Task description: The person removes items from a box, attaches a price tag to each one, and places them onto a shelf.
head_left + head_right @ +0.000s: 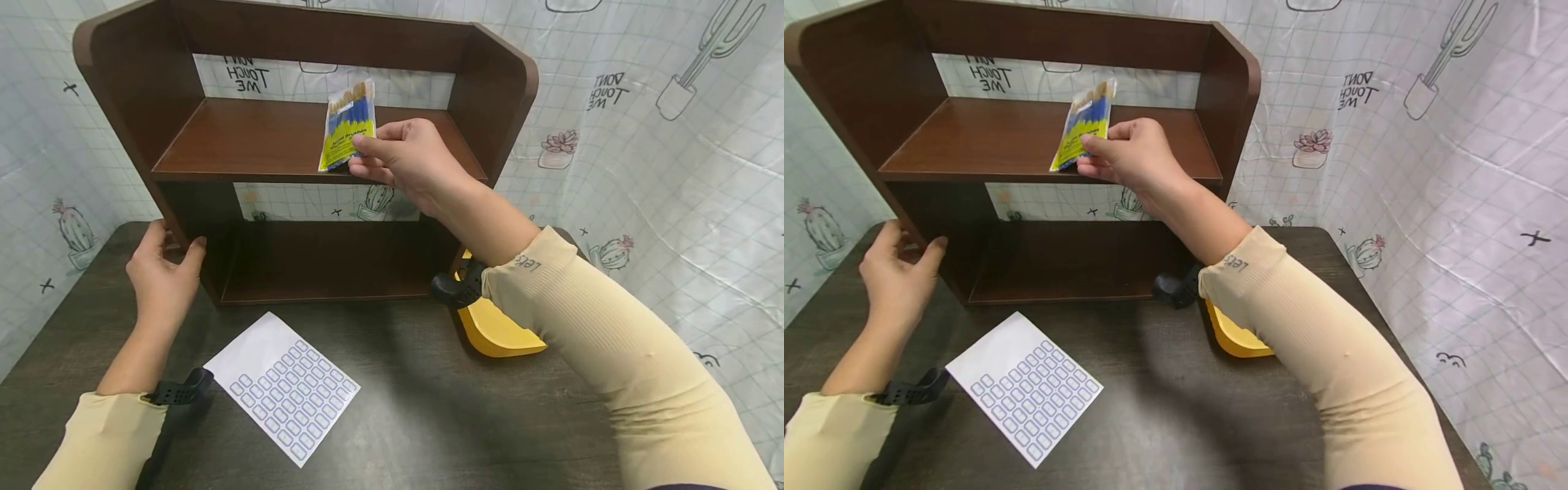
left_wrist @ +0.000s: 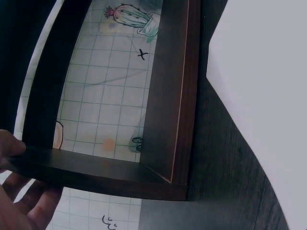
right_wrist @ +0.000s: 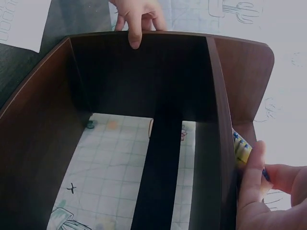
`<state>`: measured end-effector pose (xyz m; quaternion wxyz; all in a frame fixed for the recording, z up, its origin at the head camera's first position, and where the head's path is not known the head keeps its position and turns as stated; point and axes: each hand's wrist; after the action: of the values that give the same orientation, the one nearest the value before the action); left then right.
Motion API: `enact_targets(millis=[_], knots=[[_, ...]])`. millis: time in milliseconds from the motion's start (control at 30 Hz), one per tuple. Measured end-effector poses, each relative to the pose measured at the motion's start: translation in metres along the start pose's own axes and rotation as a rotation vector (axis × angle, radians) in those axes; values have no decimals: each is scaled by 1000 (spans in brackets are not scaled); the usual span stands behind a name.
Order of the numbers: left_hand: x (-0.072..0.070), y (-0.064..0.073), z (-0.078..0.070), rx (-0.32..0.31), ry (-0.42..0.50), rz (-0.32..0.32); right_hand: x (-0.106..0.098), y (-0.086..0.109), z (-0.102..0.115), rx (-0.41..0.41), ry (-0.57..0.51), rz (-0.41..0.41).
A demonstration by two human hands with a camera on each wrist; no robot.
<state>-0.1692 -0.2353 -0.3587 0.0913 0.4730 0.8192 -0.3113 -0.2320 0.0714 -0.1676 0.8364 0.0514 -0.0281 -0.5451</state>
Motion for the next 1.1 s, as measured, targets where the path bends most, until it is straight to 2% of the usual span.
enact_targets(millis=[333,567,1100], knots=[[2,0,1,-13,1,0,2,-1,0,-12,83,-12],[2,0,0,-22,-13,-1,-2,3,-1,-6,215,-19],[4,0,1,-11,-21,-11,-13,9,-6,-139,522,-14]])
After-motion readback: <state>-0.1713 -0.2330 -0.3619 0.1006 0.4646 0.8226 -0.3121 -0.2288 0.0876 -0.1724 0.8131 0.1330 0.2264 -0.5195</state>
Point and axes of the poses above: each hand's wrist, its own y-axis away from the middle knuckle, its own x-axis out of the palm, z = x × y, and after that the axes turned 9 degrees about z, right-handed
